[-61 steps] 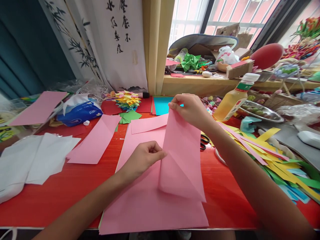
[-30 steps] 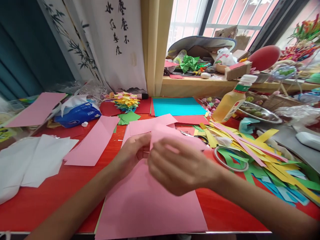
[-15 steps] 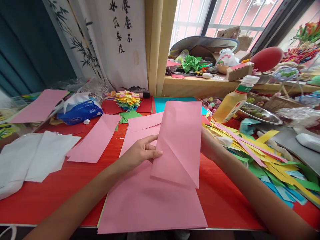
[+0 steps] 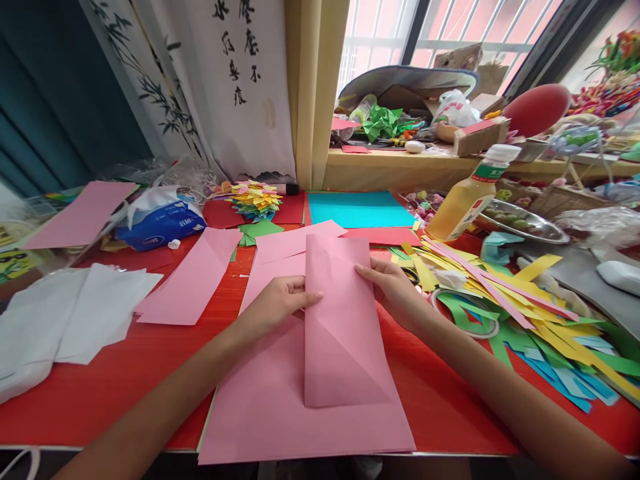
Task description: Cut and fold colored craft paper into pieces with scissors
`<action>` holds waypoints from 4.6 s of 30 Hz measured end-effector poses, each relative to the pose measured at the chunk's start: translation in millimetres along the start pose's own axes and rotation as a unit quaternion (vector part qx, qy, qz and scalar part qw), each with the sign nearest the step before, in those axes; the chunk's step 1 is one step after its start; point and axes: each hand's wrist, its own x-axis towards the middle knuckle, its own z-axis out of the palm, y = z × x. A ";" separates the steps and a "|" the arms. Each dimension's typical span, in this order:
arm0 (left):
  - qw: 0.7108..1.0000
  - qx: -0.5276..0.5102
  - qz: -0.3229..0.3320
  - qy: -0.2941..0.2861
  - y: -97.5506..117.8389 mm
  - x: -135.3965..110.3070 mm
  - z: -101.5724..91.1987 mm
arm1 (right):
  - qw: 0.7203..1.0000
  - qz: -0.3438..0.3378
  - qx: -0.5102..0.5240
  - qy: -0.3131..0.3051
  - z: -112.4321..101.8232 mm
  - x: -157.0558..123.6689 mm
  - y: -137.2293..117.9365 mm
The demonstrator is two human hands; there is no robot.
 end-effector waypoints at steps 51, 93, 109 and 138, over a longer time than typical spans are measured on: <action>0.973 -0.008 0.118 0.200 -3.4 1.3 -11.5 | 0.839 -0.212 -0.500 -0.045 67.0 44.6 -24.1; 0.976 -0.110 0.114 0.146 -10.9 10.0 -8.8 | 0.789 -0.233 -0.558 -0.106 55.1 46.5 -39.5; 0.982 -0.129 0.066 0.123 -9.2 7.0 -7.9 | 0.772 -0.236 -0.589 -0.049 43.4 49.9 -51.7; 0.982 -0.152 0.041 0.102 -5.5 2.1 -4.2 | 0.733 -0.245 -0.631 0.067 5.8 59.3 -76.7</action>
